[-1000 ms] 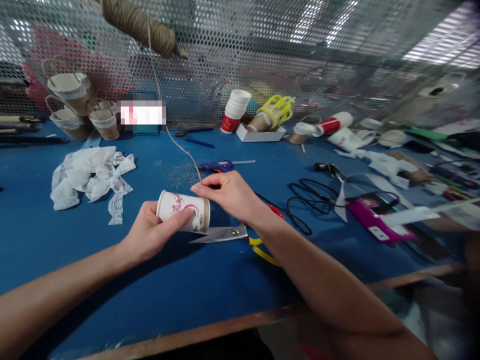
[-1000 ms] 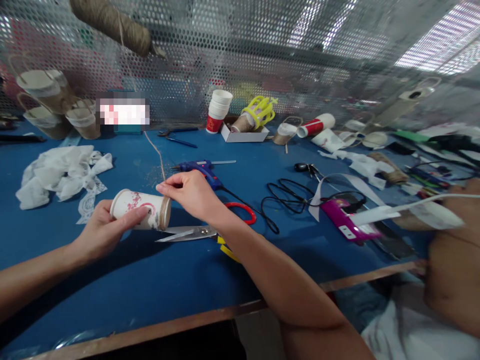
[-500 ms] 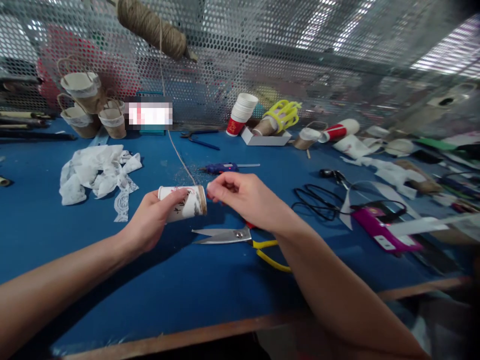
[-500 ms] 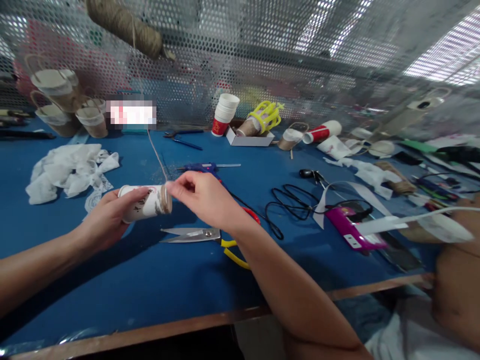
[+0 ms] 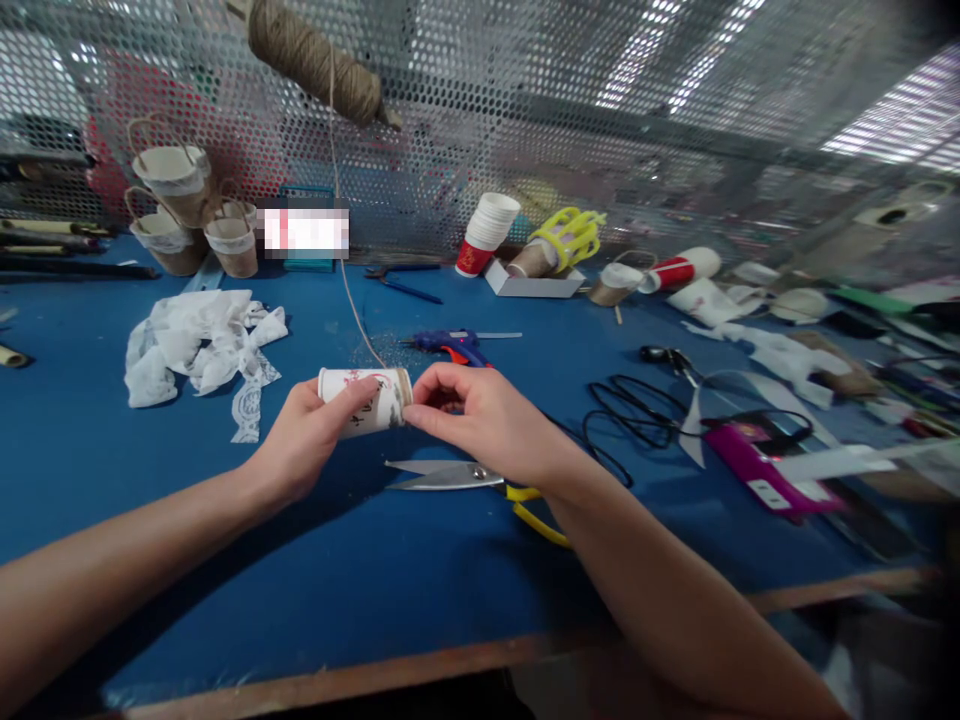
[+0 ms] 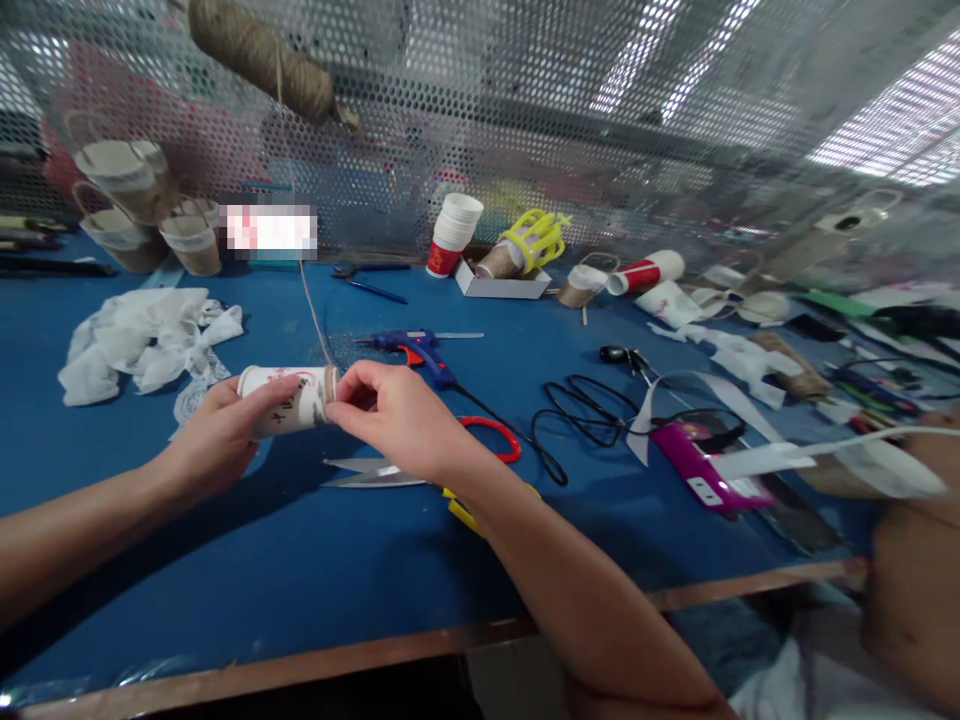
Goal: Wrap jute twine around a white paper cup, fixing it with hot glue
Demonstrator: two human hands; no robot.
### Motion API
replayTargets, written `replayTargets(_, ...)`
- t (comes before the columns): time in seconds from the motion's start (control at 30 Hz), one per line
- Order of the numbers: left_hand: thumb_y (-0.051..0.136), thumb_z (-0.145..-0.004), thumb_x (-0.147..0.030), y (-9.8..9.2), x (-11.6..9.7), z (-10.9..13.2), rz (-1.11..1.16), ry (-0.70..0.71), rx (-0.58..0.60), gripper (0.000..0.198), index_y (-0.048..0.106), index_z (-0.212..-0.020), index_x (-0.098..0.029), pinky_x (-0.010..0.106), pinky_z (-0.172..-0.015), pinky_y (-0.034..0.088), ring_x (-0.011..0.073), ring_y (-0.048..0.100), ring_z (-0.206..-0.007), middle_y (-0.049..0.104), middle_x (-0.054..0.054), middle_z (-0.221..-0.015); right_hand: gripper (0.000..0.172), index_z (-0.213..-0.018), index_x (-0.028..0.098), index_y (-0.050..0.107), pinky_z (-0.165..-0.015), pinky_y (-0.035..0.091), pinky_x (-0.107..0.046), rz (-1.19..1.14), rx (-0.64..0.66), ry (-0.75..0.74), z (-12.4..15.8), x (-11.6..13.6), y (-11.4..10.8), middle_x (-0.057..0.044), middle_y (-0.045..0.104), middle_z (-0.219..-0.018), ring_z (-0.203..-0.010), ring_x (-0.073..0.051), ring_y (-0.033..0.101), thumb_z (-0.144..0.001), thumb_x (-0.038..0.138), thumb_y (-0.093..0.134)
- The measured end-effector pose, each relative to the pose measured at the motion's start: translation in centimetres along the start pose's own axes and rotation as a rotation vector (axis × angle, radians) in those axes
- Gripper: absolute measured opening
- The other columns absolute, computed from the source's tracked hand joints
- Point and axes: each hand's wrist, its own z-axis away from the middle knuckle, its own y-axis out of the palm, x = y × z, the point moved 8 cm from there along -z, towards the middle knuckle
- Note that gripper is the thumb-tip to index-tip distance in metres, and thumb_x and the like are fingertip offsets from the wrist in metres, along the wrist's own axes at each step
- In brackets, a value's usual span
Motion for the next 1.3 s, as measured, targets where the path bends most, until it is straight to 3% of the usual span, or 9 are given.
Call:
replayTargets(0.13,0.067,-0.066,-0.028,-0.2,0.3,-0.2,0.027,-0.129,-0.019,0.018,0.065,-0.066,-0.01,0.016,-0.046,0.037,0.0073,0.05,-0.048,0.06,-0.001,-0.056,0.014,-0.071,0.016,0.053,-0.055,0.037,-0.023,-0.056,0.035,-0.007,-0.1,0.2,-0.1,0.003,0.052,-0.064,-0.058,-0.008,0.046,-0.073,0.029,0.057)
replayTargets(0.23,0.064,-0.068,-0.034,0.5,0.6,-0.1,0.023,-0.243,0.081,0.024,0.066,-0.071,-0.01,0.016,-0.044,0.036,0.0081,0.051,-0.048,0.061,0.001,-0.057,0.013,-0.071,0.016,0.054,-0.059,0.039,-0.023,-0.113,0.045,0.021,-0.4,0.0,-0.3,0.001,0.056,-0.065,-0.061,-0.009,0.049,-0.075,0.028,0.055)
replayTargets(0.37,0.066,-0.068,-0.026,1.7,-0.2,0.1,0.018,-0.176,0.26,0.021,0.068,-0.081,-0.011,0.019,-0.061,0.043,0.0121,0.058,-0.064,0.068,0.005,-0.071,0.012,-0.069,0.015,0.054,-0.057,0.038,-0.023,-0.284,0.009,0.14,-0.7,-1.5,-0.5,0.002,0.055,-0.061,-0.057,-0.008,0.049,-0.075,0.026,0.056)
replayTargets(0.53,0.066,-0.069,-0.021,1.3,-0.5,-0.2,-0.038,-0.088,0.232,0.019,0.068,-0.085,-0.012,0.02,-0.065,0.043,0.0123,0.06,-0.067,0.07,0.006,-0.077,0.019,-0.07,0.015,0.054,-0.055,0.036,-0.022,-0.413,0.025,0.122,-0.6,-2.1,-0.1,0.001,0.055,-0.063,-0.058,-0.007,0.049,-0.074,0.033,0.057)
replayTargets(0.9,0.07,-0.065,-0.022,0.6,0.0,-0.3,-0.026,-0.095,0.166,0.016,0.068,-0.077,-0.012,0.017,-0.061,0.042,0.0094,0.058,-0.062,0.068,0.003,-0.072,0.016,-0.069,0.016,0.051,-0.054,0.034,-0.023,-0.141,-0.049,-0.035,0.1,-1.1,-0.1,0.004,0.048,-0.063,-0.056,-0.007,0.04,-0.074,0.031,0.056)
replayTargets(1.03,0.068,-0.067,-0.03,0.5,0.6,-0.4,0.05,-0.217,0.138,0.02,0.068,-0.073,-0.011,0.017,-0.049,0.04,0.0086,0.054,-0.052,0.065,0.003,-0.064,0.016,-0.069,0.017,0.049,-0.054,0.036,-0.023,-0.065,-0.06,-0.087,0.5,-0.7,0.0,0.003,0.047,-0.063,-0.057,-0.008,0.041,-0.076,0.031,0.054)
replayTargets(1.2,0.061,-0.072,-0.033,0.5,1.3,-0.7,0.168,-0.372,0.121,0.022,0.067,-0.071,-0.012,0.02,-0.049,0.043,0.0114,0.057,-0.053,0.064,0.004,-0.064,0.012,-0.069,0.019,0.047,-0.065,0.038,-0.027,0.235,-0.124,-0.358,1.5,1.0,0.1,-0.001,0.051,-0.071,-0.068,-0.012,0.045,-0.079,0.025,0.05)
replayTargets(1.3,0.063,-0.07,-0.028,0.2,1.1,-0.8,0.132,-0.318,0.091,0.018,0.066,-0.068,-0.011,0.02,-0.047,0.041,0.0106,0.055,-0.049,0.063,0.003,-0.059,0.012,-0.07,0.019,0.048,-0.068,0.038,-0.029,0.296,-0.12,-0.453,1.9,1.6,0.3,-0.002,0.052,-0.073,-0.071,-0.014,0.045,-0.08,0.026,0.051)
